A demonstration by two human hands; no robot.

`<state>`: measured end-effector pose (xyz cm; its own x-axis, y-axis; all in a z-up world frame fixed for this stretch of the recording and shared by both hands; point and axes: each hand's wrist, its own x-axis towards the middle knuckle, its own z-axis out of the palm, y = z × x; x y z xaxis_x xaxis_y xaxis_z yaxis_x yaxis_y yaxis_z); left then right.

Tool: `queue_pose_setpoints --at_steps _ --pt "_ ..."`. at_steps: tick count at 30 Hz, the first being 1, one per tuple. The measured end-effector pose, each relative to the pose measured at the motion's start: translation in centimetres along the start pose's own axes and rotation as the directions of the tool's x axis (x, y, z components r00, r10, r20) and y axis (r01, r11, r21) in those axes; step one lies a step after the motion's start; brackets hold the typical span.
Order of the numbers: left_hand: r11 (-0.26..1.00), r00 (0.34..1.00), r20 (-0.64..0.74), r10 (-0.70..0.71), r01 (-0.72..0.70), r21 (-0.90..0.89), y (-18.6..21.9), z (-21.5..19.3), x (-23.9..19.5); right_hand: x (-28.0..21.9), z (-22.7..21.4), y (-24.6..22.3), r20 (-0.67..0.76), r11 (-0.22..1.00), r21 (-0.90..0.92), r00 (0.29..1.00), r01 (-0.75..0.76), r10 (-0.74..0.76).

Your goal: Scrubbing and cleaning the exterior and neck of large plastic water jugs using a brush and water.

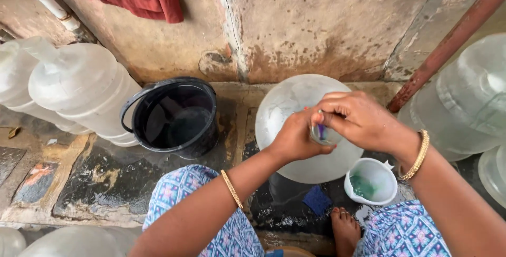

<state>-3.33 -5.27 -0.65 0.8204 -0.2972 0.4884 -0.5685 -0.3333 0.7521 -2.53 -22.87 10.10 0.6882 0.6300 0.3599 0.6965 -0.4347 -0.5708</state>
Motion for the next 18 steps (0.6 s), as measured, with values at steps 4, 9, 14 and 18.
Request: queue_pose_setpoints --at_steps 4,9,14,18 --pt "0.992 0.994 0.100 0.035 -0.046 0.114 -2.2 0.4 -0.2 0.2 0.5 -2.9 0.157 0.980 -0.198 0.987 -0.012 0.044" --pt "0.991 0.999 0.054 -0.005 -0.002 0.134 -2.3 0.0 -0.3 -0.4 3.1 -0.8 -0.085 0.984 -0.136 0.991 -0.116 0.105" --pt "0.996 0.999 0.025 0.023 -0.025 0.080 -3.0 -2.8 1.0 -1.1 4.6 2.9 -0.310 0.887 0.397 0.875 -0.237 0.372" --pt "0.980 0.952 0.243 0.188 -0.198 0.019 -1.4 -4.9 0.8 -1.2 5.9 0.1 -0.330 0.938 0.317 0.911 -0.140 0.247"
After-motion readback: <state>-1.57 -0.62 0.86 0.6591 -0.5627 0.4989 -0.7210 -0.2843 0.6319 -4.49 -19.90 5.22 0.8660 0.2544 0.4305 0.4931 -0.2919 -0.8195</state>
